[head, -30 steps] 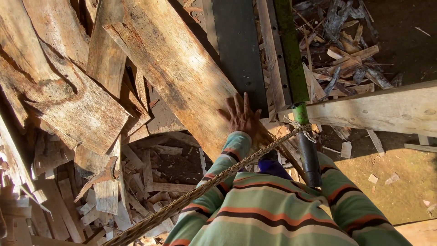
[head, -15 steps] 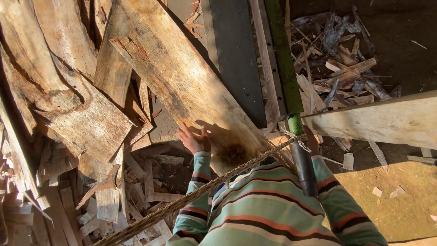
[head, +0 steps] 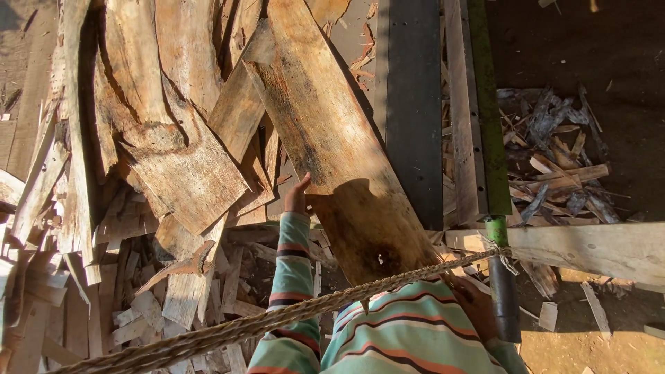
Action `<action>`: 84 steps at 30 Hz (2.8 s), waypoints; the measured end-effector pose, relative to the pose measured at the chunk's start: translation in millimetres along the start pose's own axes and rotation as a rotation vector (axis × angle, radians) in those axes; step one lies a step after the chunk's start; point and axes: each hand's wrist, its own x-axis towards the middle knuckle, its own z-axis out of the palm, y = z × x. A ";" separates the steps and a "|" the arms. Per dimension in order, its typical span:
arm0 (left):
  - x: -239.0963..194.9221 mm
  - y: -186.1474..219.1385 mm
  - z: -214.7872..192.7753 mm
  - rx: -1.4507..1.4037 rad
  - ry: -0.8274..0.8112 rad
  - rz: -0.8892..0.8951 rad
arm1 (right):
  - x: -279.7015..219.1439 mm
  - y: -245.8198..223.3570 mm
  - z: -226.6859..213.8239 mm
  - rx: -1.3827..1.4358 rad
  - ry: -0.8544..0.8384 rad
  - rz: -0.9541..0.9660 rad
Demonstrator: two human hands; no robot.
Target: Trim thin sheets of wood or bark using a manual guillotine-style cutter.
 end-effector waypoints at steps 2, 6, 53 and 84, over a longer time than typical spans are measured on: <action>95.6 -18.5 -8.4 0.011 -0.244 0.055 | 2.0 4.7 2.2 -0.224 -0.027 0.042; 94.3 -3.6 18.0 0.040 -0.256 -0.011 | 4.7 -26.7 1.1 -0.142 -0.011 0.019; 42.8 -71.3 88.8 -0.567 0.195 -0.011 | -87.7 -290.9 -129.2 -0.287 0.037 0.196; -34.5 -16.9 -6.3 -0.654 -0.368 0.438 | -42.5 -215.6 -90.5 -0.135 0.047 0.223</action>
